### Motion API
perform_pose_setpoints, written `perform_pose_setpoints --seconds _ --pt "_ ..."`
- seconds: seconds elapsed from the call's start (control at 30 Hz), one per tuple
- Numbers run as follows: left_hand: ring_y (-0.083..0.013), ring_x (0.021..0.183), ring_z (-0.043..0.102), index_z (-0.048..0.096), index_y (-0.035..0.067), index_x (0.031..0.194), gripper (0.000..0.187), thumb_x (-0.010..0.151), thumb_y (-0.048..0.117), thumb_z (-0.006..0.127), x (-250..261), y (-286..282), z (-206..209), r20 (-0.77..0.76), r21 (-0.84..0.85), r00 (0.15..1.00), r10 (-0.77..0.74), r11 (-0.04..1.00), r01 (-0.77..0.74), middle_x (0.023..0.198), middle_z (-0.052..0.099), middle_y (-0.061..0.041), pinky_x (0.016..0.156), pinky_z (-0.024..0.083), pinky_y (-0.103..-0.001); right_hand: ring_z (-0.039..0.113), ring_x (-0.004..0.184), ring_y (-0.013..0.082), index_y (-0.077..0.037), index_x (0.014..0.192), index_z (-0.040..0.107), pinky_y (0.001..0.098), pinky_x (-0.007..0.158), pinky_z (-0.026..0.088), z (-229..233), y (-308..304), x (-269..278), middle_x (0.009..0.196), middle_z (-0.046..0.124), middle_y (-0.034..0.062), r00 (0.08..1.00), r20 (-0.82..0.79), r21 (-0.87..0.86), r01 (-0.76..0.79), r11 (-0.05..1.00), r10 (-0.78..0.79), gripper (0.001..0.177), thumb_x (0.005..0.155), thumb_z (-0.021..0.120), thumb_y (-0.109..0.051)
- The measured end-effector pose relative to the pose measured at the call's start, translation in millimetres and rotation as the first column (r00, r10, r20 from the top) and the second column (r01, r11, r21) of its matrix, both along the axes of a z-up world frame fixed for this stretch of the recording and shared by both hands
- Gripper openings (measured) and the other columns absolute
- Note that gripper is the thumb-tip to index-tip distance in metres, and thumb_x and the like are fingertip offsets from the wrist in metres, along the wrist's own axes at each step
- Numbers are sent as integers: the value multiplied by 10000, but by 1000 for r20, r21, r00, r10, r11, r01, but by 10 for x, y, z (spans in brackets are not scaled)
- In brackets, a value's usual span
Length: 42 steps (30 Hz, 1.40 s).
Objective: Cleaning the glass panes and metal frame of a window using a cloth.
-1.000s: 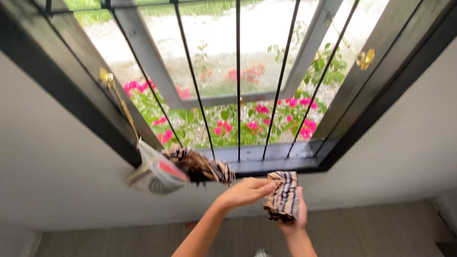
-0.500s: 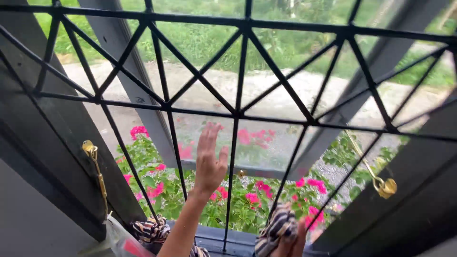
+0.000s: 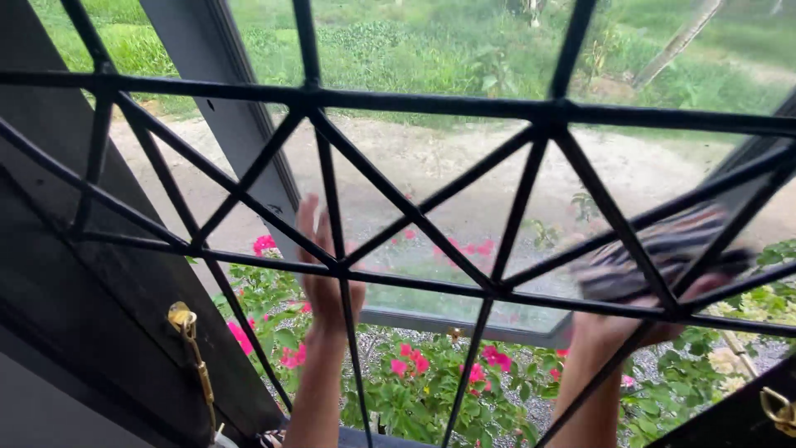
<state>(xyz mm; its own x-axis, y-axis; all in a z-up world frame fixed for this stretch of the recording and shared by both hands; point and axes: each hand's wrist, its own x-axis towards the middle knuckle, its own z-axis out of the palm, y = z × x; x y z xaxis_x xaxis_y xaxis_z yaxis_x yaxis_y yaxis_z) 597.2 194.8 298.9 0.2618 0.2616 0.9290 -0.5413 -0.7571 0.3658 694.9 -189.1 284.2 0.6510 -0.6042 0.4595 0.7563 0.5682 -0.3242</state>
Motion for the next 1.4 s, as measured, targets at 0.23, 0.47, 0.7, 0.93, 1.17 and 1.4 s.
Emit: perform_pose_setpoints --seconds 0.23,0.47,0.7,0.93,1.17,1.4 --pt "-508 1560 91 230 85 1633 981 799 154 743 694 731 299 -207 -28 934 290 953 -302 1679 73 -300 1263 123 -609 496 1460 360 27 1528 455 461 1251 406 1612 660 1485 1562 448 229 255 356 -310 940 144 -899 444 1193 460 -264" --pt "-469 1602 179 257 47 1630 897 807 4 610 1033 1257 12 -108 -72 977 186 978 -194 1718 161 -248 1316 180 -568 547 1326 409 -84 1400 566 530 1115 422 1000 3397 636 1444 540 213 227 888 -420 753 -506 -400 354 1085 514 -236" --pt "-388 1576 297 313 -10 1595 836 797 -193 480 953 1545 -269 -89 -221 992 92 969 -109 1676 307 -238 1305 275 -436 390 1510 238 -228 1566 503 469 1276 185 -508 3500 853 1617 465 43 -21 952 197 806 -558 305 560 1005 511 -231" --pt "-378 1571 329 375 -2 1552 831 758 -248 394 799 1571 -77 -9 -243 999 42 969 -43 1658 355 -212 1309 295 -430 491 1410 246 -245 1496 570 400 1125 383 1399 3711 178 1494 528 24 -268 958 256 634 -729 103 560 957 682 -140" --pt "-360 1542 371 374 3 1546 819 766 -245 387 805 1687 -176 21 -320 1000 -5 947 12 1621 391 -220 1287 354 -428 658 1133 266 -229 1292 613 343 959 501 2155 4044 -241 1259 678 9 799 518 -792 312 -525 -305 312 1047 487 -375" --pt "-373 1480 493 449 -10 1506 824 721 -234 337 779 1909 -275 56 -370 997 50 928 -26 1554 505 -207 1255 417 -428 607 1213 288 -90 1289 612 397 999 460 1848 4322 -47 1312 645 104 243 964 -266 869 -417 -108 278 1042 557 -205"
